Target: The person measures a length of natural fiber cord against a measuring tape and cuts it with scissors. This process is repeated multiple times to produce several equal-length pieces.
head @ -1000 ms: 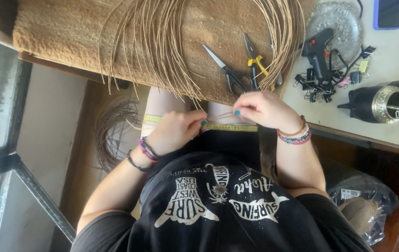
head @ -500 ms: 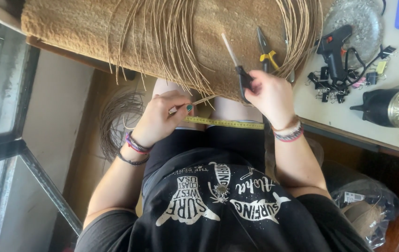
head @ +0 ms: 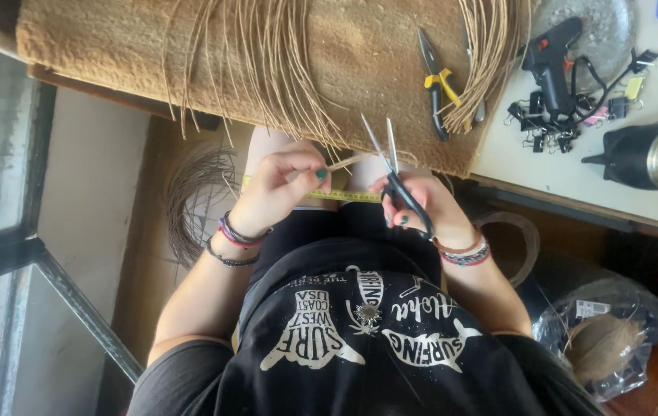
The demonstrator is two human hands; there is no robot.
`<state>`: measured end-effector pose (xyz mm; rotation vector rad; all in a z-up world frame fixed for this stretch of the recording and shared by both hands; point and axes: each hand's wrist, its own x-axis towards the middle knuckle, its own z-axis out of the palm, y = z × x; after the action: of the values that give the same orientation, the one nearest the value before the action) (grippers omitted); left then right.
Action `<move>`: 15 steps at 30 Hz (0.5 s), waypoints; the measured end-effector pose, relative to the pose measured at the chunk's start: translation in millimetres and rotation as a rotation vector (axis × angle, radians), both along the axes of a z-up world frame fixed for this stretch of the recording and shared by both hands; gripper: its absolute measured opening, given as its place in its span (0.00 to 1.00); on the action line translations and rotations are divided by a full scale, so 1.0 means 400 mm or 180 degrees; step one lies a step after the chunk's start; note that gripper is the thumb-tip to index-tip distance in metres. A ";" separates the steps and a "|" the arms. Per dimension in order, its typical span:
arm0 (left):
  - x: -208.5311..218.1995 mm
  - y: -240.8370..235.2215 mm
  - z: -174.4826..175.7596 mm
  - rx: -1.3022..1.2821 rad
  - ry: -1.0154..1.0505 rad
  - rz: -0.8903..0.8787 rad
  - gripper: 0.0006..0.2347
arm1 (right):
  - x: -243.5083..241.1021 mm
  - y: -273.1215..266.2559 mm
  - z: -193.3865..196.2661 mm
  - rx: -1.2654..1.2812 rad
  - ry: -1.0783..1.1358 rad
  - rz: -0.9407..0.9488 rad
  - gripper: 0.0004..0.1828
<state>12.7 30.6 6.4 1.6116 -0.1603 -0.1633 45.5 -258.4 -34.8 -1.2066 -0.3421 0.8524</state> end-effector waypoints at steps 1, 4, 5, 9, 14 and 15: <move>-0.001 -0.004 0.003 -0.0054 -0.0013 -0.0138 0.08 | 0.004 0.008 0.004 -0.0018 -0.0159 -0.0125 0.38; -0.006 -0.012 0.007 -0.0114 -0.0028 -0.0353 0.08 | 0.001 0.021 0.022 -0.0085 -0.0367 -0.0250 0.39; -0.008 -0.014 0.008 -0.0128 -0.0035 -0.0407 0.08 | 0.001 0.023 0.029 -0.0139 -0.0419 -0.0226 0.39; -0.012 -0.015 -0.006 -0.0045 -0.0119 -0.0396 0.07 | -0.006 0.027 0.051 -0.0220 -0.0539 -0.0134 0.37; 0.000 -0.013 -0.011 0.0504 -0.0776 -0.0398 0.06 | 0.011 0.028 0.076 -0.0380 -0.0829 -0.0149 0.27; -0.001 -0.014 -0.001 0.0506 -0.0776 -0.0401 0.06 | 0.008 0.030 0.072 -0.0378 -0.0828 -0.0152 0.27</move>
<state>12.2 24.9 5.9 1.7780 -0.4468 -0.0772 48.8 -246.5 -6.0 -1.4353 -0.4761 0.6825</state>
